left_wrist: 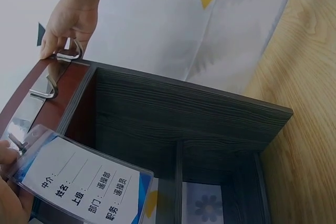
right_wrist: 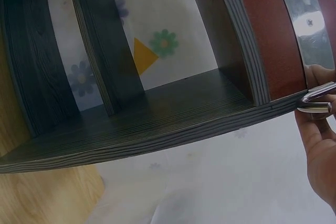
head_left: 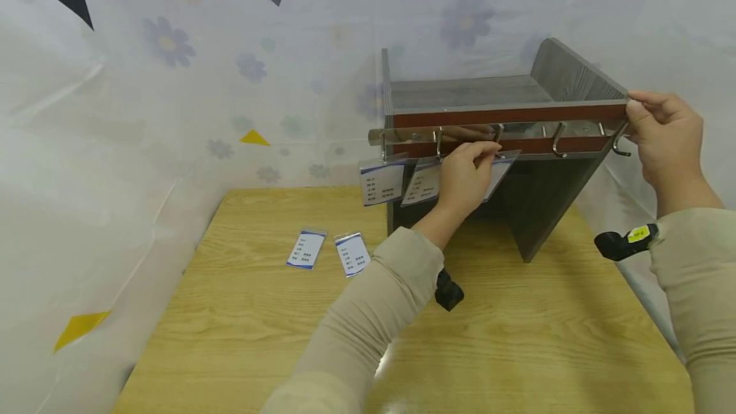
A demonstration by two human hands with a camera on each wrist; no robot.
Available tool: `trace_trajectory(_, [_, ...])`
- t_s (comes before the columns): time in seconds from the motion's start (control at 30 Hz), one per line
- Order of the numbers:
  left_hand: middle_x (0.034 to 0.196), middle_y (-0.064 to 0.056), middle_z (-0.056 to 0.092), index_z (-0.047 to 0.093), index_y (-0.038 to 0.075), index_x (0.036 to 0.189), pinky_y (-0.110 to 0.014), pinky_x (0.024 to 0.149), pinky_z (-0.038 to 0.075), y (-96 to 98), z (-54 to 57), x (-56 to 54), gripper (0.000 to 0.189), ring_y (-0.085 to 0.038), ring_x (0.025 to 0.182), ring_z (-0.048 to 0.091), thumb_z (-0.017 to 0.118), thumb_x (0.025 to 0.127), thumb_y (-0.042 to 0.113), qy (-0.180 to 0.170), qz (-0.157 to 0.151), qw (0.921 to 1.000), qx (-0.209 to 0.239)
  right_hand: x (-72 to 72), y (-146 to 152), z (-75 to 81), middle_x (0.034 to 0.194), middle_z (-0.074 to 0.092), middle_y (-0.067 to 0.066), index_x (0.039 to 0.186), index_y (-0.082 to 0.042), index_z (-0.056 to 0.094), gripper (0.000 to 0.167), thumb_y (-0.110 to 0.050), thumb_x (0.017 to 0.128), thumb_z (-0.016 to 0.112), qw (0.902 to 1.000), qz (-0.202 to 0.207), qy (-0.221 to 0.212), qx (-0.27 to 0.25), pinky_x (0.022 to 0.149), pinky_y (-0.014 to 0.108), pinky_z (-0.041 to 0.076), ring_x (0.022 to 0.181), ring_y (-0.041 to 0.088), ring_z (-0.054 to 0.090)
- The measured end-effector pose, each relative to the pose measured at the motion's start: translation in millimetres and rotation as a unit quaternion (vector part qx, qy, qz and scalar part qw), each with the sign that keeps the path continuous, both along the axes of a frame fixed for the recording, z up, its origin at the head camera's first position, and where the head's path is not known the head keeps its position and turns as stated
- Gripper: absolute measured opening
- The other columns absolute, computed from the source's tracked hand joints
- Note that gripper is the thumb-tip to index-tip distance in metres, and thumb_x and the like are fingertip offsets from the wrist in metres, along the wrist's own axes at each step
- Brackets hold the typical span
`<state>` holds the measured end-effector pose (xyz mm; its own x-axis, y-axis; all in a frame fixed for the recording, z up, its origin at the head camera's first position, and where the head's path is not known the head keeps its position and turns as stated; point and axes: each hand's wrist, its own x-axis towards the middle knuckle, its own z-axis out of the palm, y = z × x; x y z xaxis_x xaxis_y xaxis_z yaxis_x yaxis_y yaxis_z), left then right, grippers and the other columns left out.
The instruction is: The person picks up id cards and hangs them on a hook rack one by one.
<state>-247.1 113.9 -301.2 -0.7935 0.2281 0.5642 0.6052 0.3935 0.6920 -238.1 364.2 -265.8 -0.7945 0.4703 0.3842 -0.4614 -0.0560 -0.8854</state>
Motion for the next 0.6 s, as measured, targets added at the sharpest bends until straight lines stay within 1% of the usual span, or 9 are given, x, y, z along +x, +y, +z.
trace_trajectory(0.13, [0.086, 0.003, 0.060, 0.065, 0.011, 0.095, -0.006, 0.057, 0.036, -0.7, -1.6, 1.1, 0.015, 0.000, 0.067, 0.049, 0.053, 0.086, 0.012, 0.013, 0.007, 0.9999, 0.009, 0.1, -0.4, 0.7, 0.081, 0.060, 0.000, 0.095, -0.004, 0.064, 0.022, -0.009, 0.074, 0.065, 1.0000, 0.001, 0.000, -0.005, 0.057, 0.012, 0.045, 0.064, 0.005, 0.059])
trace_trajectory(0.3, [0.083, 0.002, 0.059, 0.065, 0.009, 0.091, -0.006, 0.058, 0.036, -2.3, -3.6, 2.3, 0.013, -0.001, 0.067, 0.048, 0.054, 0.085, 0.009, 0.017, 0.005, 0.9991, 0.037, 0.2, -0.9, 1.3, 0.082, 0.059, 0.000, 0.096, -0.003, 0.063, 0.024, -0.010, 0.073, 0.065, 1.0000, 0.003, -0.003, -0.007, 0.057, 0.012, 0.045, 0.064, 0.005, 0.058])
trace_trajectory(0.37, [0.083, 0.001, 0.059, 0.064, 0.008, 0.090, -0.006, 0.059, 0.036, -3.7, -4.1, 3.5, 0.012, -0.001, 0.069, 0.049, 0.054, 0.085, 0.008, 0.014, 0.000, 0.9987, 0.048, -0.1, -0.8, 0.7, 0.082, 0.059, 0.001, 0.096, -0.003, 0.063, 0.023, -0.009, 0.074, 0.065, 0.9999, 0.006, -0.001, -0.011, 0.058, 0.013, 0.045, 0.065, 0.006, 0.059])
trace_trajectory(0.4, [0.084, 0.001, 0.059, 0.064, 0.008, 0.090, -0.006, 0.060, 0.036, -4.5, -4.1, 4.2, 0.012, -0.002, 0.070, 0.049, 0.054, 0.085, 0.007, 0.018, -0.002, 0.9986, 0.050, -0.3, -0.8, 0.3, 0.082, 0.059, 0.001, 0.096, -0.003, 0.063, 0.024, -0.009, 0.074, 0.065, 0.9999, 0.007, 0.000, -0.012, 0.058, 0.013, 0.045, 0.065, 0.006, 0.059])
trace_trajectory(0.5, [0.088, 0.000, 0.059, 0.063, 0.007, 0.091, -0.007, 0.065, 0.036, -7.5, -4.9, 7.3, 0.012, -0.003, 0.077, 0.051, 0.054, 0.084, 0.006, 0.034, -0.009, 0.9983, 0.047, -0.4, -0.6, -1.0, 0.082, 0.060, 0.001, 0.096, -0.002, 0.063, 0.023, -0.009, 0.074, 0.064, 0.9999, 0.010, 0.004, -0.013, 0.058, 0.013, 0.045, 0.065, 0.006, 0.059])
trace_trajectory(0.6, [0.095, -0.001, 0.059, 0.063, 0.006, 0.093, -0.008, 0.069, 0.036, -10.0, -5.9, 10.4, 0.012, -0.006, 0.084, 0.051, 0.056, 0.083, 0.006, 0.058, -0.018, 0.9970, 0.048, 0.2, -0.8, -1.6, 0.083, 0.060, 0.001, 0.097, -0.002, 0.063, 0.023, -0.009, 0.075, 0.064, 0.9999, 0.011, 0.008, -0.007, 0.059, 0.013, 0.045, 0.065, 0.006, 0.059])
